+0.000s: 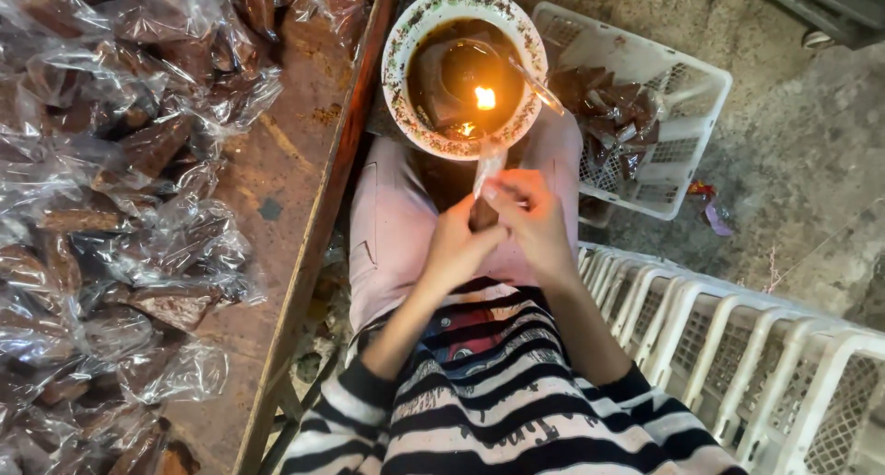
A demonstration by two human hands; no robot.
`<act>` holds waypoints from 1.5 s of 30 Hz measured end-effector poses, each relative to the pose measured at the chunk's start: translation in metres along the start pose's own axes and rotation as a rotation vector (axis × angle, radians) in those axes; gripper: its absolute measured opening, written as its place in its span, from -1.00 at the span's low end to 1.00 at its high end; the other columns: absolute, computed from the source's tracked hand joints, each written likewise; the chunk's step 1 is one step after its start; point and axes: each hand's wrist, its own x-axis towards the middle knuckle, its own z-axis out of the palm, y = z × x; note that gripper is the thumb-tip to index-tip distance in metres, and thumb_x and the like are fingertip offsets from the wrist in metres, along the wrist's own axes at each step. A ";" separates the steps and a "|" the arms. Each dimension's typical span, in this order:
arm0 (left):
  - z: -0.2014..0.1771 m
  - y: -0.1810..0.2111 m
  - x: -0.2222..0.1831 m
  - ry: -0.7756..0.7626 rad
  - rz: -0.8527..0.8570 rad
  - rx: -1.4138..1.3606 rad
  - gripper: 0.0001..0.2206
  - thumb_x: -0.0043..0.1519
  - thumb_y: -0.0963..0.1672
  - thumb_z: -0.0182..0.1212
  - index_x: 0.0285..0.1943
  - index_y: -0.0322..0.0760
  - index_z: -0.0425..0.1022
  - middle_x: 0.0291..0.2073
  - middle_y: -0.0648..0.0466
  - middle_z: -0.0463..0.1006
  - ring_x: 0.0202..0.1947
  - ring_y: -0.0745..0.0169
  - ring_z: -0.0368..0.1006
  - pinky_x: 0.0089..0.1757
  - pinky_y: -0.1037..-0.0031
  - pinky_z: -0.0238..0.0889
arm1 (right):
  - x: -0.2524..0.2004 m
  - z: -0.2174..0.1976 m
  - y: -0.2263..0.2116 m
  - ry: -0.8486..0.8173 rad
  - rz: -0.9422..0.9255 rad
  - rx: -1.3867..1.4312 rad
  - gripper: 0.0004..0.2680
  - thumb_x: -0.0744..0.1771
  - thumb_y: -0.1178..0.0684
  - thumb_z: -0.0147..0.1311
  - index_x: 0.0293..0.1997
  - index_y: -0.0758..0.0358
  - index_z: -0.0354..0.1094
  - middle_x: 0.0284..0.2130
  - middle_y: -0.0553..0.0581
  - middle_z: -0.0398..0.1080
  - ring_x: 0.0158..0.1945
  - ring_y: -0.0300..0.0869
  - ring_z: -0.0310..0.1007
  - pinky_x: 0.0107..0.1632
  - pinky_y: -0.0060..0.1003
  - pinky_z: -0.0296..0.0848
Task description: Sealing small plastic bags by passing the folded edges over a candle flame
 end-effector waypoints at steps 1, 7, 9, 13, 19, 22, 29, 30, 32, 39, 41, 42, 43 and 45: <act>-0.003 0.005 -0.004 0.007 -0.004 -0.002 -0.81 -0.09 -0.14 0.27 -0.32 -0.26 0.53 -0.57 0.01 0.43 -0.46 0.20 0.46 -0.31 0.45 0.34 | -0.005 0.002 -0.012 -0.008 0.002 -0.001 -0.82 0.33 0.02 0.32 -0.13 0.31 0.52 -0.22 0.11 0.35 -0.42 -0.30 0.29 -0.48 -0.47 0.40; -0.015 -0.033 -0.001 0.343 0.460 -0.012 -0.46 0.02 -0.09 0.55 0.17 -0.12 0.41 0.15 -0.16 0.30 0.28 -0.34 0.27 0.27 0.03 0.09 | -0.024 0.003 -0.039 -0.158 -0.190 -0.031 -0.81 0.34 0.13 0.27 -0.50 0.31 0.44 -0.14 0.15 0.34 -0.05 -0.21 0.34 0.11 -0.32 0.32; -0.021 -0.042 0.001 0.231 0.551 0.044 -0.57 0.04 -0.15 0.46 0.12 -0.05 0.52 0.02 -0.06 0.51 0.21 -0.30 0.39 0.23 0.04 0.20 | -0.025 0.001 -0.048 -0.251 -0.206 -0.093 -0.77 0.29 0.09 0.37 -0.57 0.30 0.42 -0.14 0.14 0.37 -0.12 -0.20 0.34 0.08 -0.23 0.34; -0.029 -0.040 -0.002 0.226 0.687 0.183 -0.44 -0.13 -0.24 0.44 0.10 0.09 0.56 0.00 0.13 0.55 0.13 0.05 0.50 0.16 0.28 0.34 | -0.018 0.001 -0.040 -0.263 -0.138 -0.097 -0.64 0.39 -0.01 0.22 -0.68 0.26 0.39 -0.25 0.07 0.40 -0.15 -0.27 0.28 0.07 -0.34 0.29; -0.052 -0.021 -0.020 0.110 0.652 0.517 -0.19 -0.16 -0.29 0.36 0.38 0.12 0.35 0.09 0.03 0.49 0.13 -0.09 0.46 0.13 0.15 0.35 | -0.041 0.014 -0.059 -0.353 -0.177 -0.159 -0.56 0.23 0.09 0.44 0.07 0.38 0.19 -0.01 0.34 0.36 0.12 0.04 0.39 0.19 0.11 0.37; -0.081 0.003 -0.032 -0.094 0.606 0.512 -0.19 -0.12 -0.29 0.35 0.44 -0.09 0.25 0.20 -0.13 0.43 0.15 -0.30 0.41 0.16 -0.09 0.23 | -0.035 0.004 -0.066 -0.272 -0.272 -0.375 -0.64 0.23 0.11 0.41 -0.05 0.36 0.22 0.15 0.39 0.28 0.18 0.24 0.37 0.14 0.17 0.36; -0.210 -0.031 -0.065 0.860 0.463 1.081 -0.46 -0.09 -0.37 0.08 0.16 -0.36 0.47 0.08 -0.10 0.46 0.05 -0.05 0.35 -0.04 0.27 0.29 | 0.017 -0.103 -0.051 0.288 -0.588 -0.830 -0.46 0.35 0.26 0.33 0.37 0.38 -0.09 0.05 0.37 0.14 0.07 0.11 0.13 0.16 0.06 0.09; -0.226 -0.047 -0.064 1.151 0.308 1.295 -0.44 -0.09 -0.41 0.09 0.14 -0.32 0.49 0.09 -0.10 0.39 0.07 0.01 0.27 -0.11 0.37 0.28 | 0.022 -0.120 -0.041 0.372 -0.555 -0.887 -0.49 0.40 0.25 0.34 0.36 0.37 -0.08 0.06 0.35 0.17 0.08 0.10 0.14 0.24 0.07 0.00; -0.233 -0.049 -0.068 1.165 0.263 1.123 -0.44 0.05 -0.35 0.34 0.27 -0.34 0.32 0.16 -0.19 0.24 0.10 -0.15 0.18 0.00 0.11 0.18 | 0.020 -0.101 -0.052 0.342 -0.472 -0.805 -0.53 0.40 0.20 0.26 0.36 0.31 -0.08 0.09 0.35 0.10 0.10 0.11 0.12 0.09 0.01 0.17; -0.242 -0.058 -0.051 1.296 0.402 1.034 -0.79 0.50 -0.11 0.15 -0.18 -0.33 0.42 -0.29 0.02 0.40 -0.24 0.11 0.22 -0.14 0.32 0.17 | -0.001 -0.049 -0.075 0.070 -0.311 -0.505 -0.72 0.40 0.20 0.11 0.25 0.37 0.20 0.11 0.28 0.12 0.12 0.00 0.20 0.04 -0.18 0.39; -0.227 -0.035 -0.060 1.258 0.467 0.799 -0.76 0.52 -0.12 0.09 -0.20 -0.37 0.36 -0.40 0.04 0.39 -0.39 0.20 0.20 -0.27 0.40 0.15 | -0.007 -0.038 -0.084 0.052 -0.296 -0.450 -0.76 0.39 0.22 0.08 0.20 0.35 0.21 0.08 0.24 0.23 0.06 -0.06 0.28 0.04 -0.23 0.38; -0.219 -0.024 -0.066 1.210 0.519 0.567 -0.72 0.55 -0.13 0.03 -0.23 -0.41 0.30 -0.50 0.05 0.37 -0.53 0.29 0.17 -0.41 0.47 0.13 | -0.011 -0.033 -0.087 0.028 -0.278 -0.395 -0.79 0.39 0.24 0.05 0.16 0.33 0.23 0.05 0.20 0.34 0.00 -0.13 0.35 0.04 -0.27 0.37; -0.210 -0.023 -0.059 1.208 0.520 0.569 -0.72 0.55 -0.13 0.03 -0.23 -0.41 0.30 -0.50 0.05 0.37 -0.53 0.29 0.17 -0.41 0.47 0.13 | -0.017 -0.021 -0.083 0.029 -0.277 -0.394 -0.79 0.39 0.24 0.05 0.16 0.33 0.23 0.05 0.20 0.34 0.00 -0.13 0.35 0.04 -0.27 0.37; -0.191 -0.021 -0.043 1.150 0.651 0.222 -0.82 0.47 -0.07 0.10 -0.12 -0.26 0.41 -0.33 -0.05 0.49 -0.22 0.22 0.38 -0.04 0.27 0.32 | -0.027 0.003 -0.076 -0.089 -0.440 -0.196 -0.82 0.37 0.01 0.19 0.02 0.22 0.37 -0.03 0.14 0.41 0.02 -0.14 0.43 0.08 -0.28 0.38</act>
